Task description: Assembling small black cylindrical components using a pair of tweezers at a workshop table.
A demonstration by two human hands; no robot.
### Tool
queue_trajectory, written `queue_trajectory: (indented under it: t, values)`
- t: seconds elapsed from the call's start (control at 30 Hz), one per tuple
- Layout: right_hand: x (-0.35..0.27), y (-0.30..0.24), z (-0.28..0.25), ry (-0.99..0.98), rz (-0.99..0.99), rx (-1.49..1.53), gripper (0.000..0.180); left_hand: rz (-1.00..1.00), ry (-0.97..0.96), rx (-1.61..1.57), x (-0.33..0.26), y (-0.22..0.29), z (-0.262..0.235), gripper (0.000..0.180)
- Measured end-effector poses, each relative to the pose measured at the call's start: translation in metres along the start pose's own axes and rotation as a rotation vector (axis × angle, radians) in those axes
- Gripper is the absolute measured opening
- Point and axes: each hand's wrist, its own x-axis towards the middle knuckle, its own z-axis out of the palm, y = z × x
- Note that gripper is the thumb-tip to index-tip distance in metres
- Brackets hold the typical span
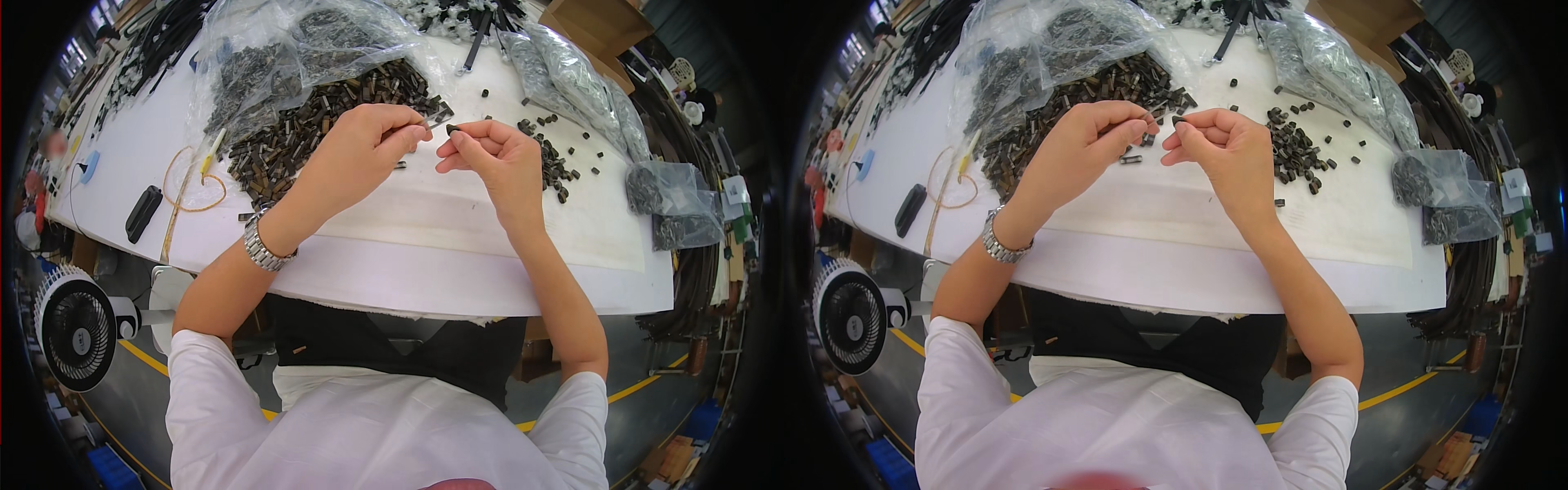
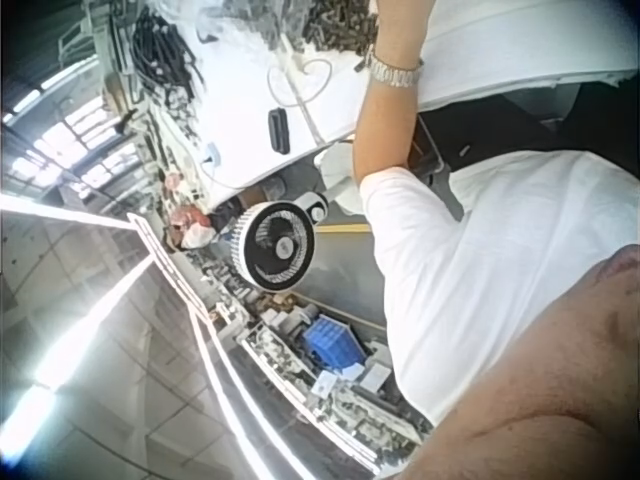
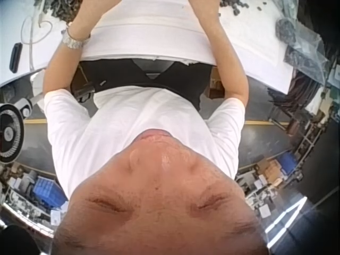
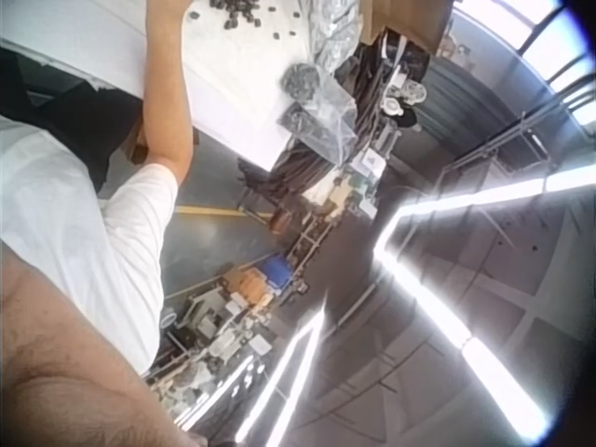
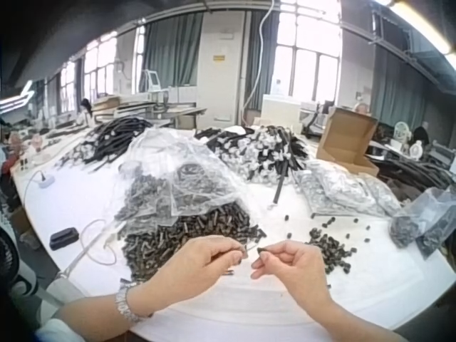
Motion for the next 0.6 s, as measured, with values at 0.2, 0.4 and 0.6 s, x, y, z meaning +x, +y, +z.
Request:
queue_trajectory:
  t: [0.2, 0.4, 0.6]
  values:
    - [-0.002, -0.006, 0.003, 0.073, -0.036, -0.061, 0.02, 0.139, 0.078, 0.183, -0.007, 0.004, 0.002, 0.027]
    - [-0.006, -0.008, 0.004, 0.073, -0.046, -0.106, 0.02, -0.077, -0.024, -0.087, -0.011, 0.024, 0.004, 0.018]
    - [-0.01, -0.012, 0.01, 0.084, -0.057, -0.134, 0.019, 0.124, 0.027, 0.228, -0.013, 0.012, 0.009, 0.013]
